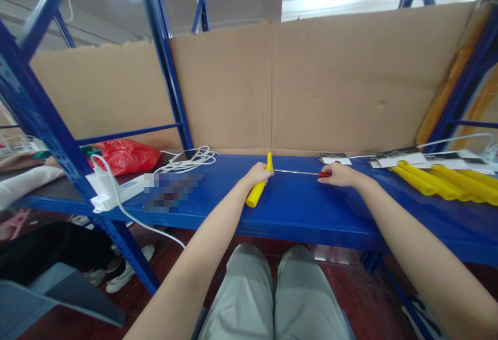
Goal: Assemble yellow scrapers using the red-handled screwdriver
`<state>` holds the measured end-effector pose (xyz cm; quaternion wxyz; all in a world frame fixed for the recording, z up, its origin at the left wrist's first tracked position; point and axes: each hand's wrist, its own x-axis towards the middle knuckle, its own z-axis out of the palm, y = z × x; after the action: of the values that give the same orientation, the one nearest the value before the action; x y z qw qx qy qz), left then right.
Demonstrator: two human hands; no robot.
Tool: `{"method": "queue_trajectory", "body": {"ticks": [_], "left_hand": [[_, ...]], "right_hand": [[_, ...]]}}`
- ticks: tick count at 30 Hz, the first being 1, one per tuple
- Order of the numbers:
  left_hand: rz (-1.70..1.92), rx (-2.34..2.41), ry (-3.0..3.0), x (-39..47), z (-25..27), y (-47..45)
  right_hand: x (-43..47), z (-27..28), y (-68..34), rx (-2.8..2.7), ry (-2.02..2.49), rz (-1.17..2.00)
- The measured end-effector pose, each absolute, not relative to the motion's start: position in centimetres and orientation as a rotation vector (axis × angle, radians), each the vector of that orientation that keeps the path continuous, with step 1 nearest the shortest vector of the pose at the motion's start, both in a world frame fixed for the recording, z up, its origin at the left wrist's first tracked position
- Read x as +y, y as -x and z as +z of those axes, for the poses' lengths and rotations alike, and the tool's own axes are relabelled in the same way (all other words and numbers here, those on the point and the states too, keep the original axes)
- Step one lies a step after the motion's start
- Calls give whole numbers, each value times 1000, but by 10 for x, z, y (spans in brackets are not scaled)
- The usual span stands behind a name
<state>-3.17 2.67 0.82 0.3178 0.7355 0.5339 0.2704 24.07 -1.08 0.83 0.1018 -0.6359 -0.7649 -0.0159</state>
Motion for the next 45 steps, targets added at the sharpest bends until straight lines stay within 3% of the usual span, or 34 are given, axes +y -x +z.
{"method": "queue_trajectory", "body": {"ticks": [16,23,35,45], "left_hand": [[687,1440,-2001,27,9,31],[670,1454,-2045,30,8,30],[687,1441,-2037,35,5,30],[707,1420,-1979,31,7,30]], "right_hand": [[-12,13,-237,-2262,1928,62],[-9,10,-238,-2246,1935,-39],[-10,13,-240,-2318,1881,111],[-4,5,-245,-2278,1884,-1]]}}
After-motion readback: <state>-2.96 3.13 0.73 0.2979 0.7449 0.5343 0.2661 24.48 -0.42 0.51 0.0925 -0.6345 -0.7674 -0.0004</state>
